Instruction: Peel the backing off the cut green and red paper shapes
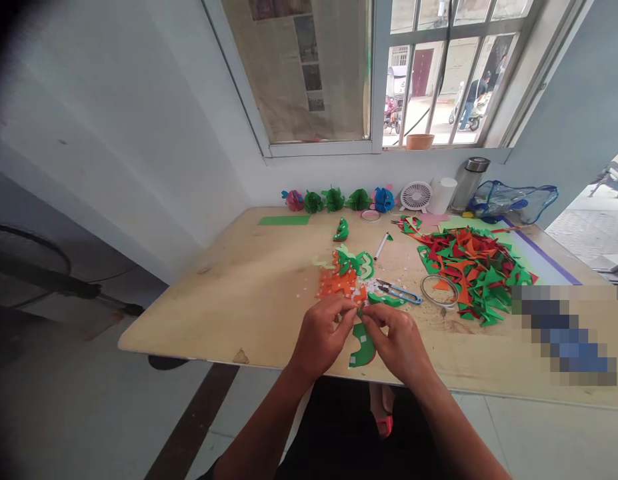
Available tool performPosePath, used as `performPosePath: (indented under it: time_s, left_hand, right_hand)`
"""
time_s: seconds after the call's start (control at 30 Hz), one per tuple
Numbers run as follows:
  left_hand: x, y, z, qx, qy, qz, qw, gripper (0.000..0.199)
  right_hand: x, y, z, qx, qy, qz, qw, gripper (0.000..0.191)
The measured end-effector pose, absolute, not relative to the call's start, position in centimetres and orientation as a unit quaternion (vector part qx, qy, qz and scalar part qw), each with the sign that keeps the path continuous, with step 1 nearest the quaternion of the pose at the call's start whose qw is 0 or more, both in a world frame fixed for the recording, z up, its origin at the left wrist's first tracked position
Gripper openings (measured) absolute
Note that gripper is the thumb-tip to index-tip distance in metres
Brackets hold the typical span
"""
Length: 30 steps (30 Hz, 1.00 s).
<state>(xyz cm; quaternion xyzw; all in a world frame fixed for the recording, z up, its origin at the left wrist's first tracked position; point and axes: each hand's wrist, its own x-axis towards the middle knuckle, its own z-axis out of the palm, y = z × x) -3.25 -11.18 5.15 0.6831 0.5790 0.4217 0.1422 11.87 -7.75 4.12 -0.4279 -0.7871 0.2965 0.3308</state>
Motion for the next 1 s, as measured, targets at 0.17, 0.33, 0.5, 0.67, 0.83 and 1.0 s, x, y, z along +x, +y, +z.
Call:
performPosePath:
  time_s: [0.17, 0.33, 0.5, 0.67, 0.83, 1.0]
  left_hand:
    - [-3.3, -11.1, 5.2, 0.648, 0.597, 0.439, 0.176, 0.014]
    - [-3.4, -11.2, 4.7, 0.634, 0.592, 0.463, 0.182, 0.019]
    - [-3.0, -11.4, 3.4, 0.657, 0.595, 0.46, 0.055, 0.019]
    - [-2.4, -11.4, 2.9, 0.631, 0.601, 0.489, 0.051, 0.023]
    - [-2.9, -10.8, 2.4, 0.55, 0.618, 0.522, 0.207, 0.026]
    - [-3.8, -10.2, 0.1, 0.548, 0.625, 0.508, 0.227, 0.022]
  right_hand:
    - [11.7, -7.6, 4.4, -0.408, -0.802, 0.303, 0.312, 0.028]
    - [11.5, -7.6, 3.6, -0.401, -0.801, 0.318, 0.311, 0.031]
    - [11.2, -7.7, 2.2, -0.415, -0.78, 0.316, 0.346, 0.033]
    - [11.4, -7.6, 1.3, -0.416, -0.772, 0.325, 0.354, 0.031]
    - [11.7, -7.8, 1.3, -0.456, -0.736, 0.312, 0.392, 0.031]
    - [12.1, -7.6, 1.6, -0.463, -0.726, 0.291, 0.418, 0.03]
